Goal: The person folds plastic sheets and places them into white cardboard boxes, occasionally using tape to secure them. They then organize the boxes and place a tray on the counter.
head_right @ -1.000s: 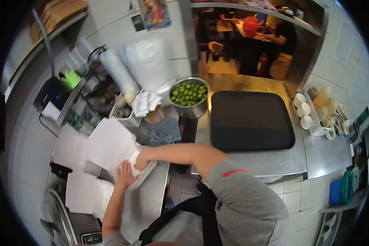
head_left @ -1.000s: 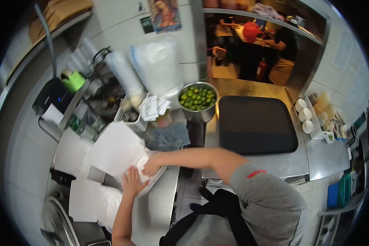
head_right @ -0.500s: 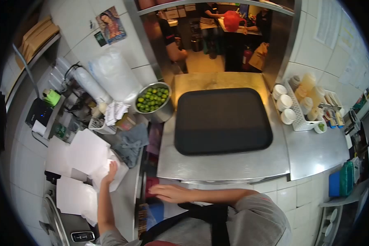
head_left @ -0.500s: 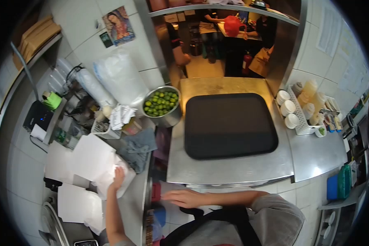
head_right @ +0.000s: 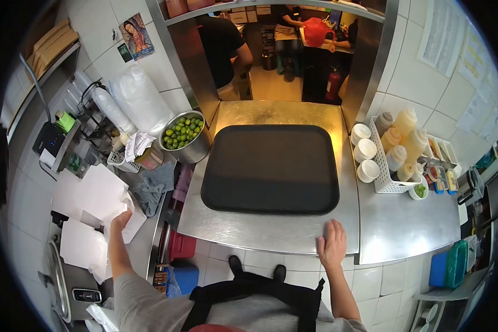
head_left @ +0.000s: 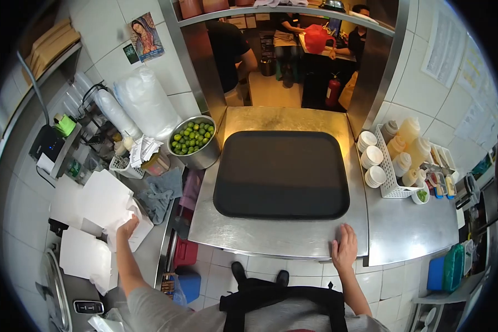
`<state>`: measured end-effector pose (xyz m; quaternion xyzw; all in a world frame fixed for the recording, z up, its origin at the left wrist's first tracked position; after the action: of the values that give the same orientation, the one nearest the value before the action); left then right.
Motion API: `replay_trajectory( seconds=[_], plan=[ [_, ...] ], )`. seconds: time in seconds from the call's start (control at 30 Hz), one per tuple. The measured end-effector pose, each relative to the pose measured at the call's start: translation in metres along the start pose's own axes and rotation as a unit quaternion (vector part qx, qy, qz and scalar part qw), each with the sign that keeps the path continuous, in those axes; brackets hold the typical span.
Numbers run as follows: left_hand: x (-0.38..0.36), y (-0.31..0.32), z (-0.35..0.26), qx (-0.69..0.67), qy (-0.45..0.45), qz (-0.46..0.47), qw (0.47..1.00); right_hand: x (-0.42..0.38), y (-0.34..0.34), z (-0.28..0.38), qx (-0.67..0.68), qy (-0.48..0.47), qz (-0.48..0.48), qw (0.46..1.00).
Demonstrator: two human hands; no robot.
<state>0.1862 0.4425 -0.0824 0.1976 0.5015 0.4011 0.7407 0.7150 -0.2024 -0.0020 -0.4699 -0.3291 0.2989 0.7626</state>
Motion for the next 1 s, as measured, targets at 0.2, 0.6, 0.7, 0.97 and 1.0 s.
replay_trajectory(
  seconds=[0.2,0.6,0.7,0.97,1.0],
  plan=[
    [0.016,0.009,-0.003,0.118,0.037,0.193,0.973,-0.004,0.005,-0.004,0.004,0.059,-0.033,0.998],
    [0.008,-0.005,0.006,0.042,0.055,-0.045,0.997,-0.002,0.002,-0.001,-0.020,0.056,-0.013,0.998],
    [0.009,-0.005,0.008,0.040,0.040,-0.039,0.998,-0.002,0.003,-0.002,-0.033,0.054,-0.008,0.998],
    [0.011,-0.005,0.013,0.029,-0.032,-0.006,0.999,-0.001,0.006,-0.006,-0.034,0.048,0.005,0.998],
    [0.010,-0.004,0.012,0.036,-0.051,0.005,0.998,-0.002,0.004,-0.003,-0.027,0.050,0.005,0.998]
  ],
)
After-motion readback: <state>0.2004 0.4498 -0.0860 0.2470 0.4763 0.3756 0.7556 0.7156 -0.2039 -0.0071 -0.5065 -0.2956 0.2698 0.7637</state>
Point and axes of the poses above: each hand's wrist, its own x-axis towards the middle knuckle, its own y-axis out of the palm, z = x × y, the point moved 2 cm from there along x, towards the middle knuckle, and after that the axes turned 14 degrees about z, right-handed, at the moved point
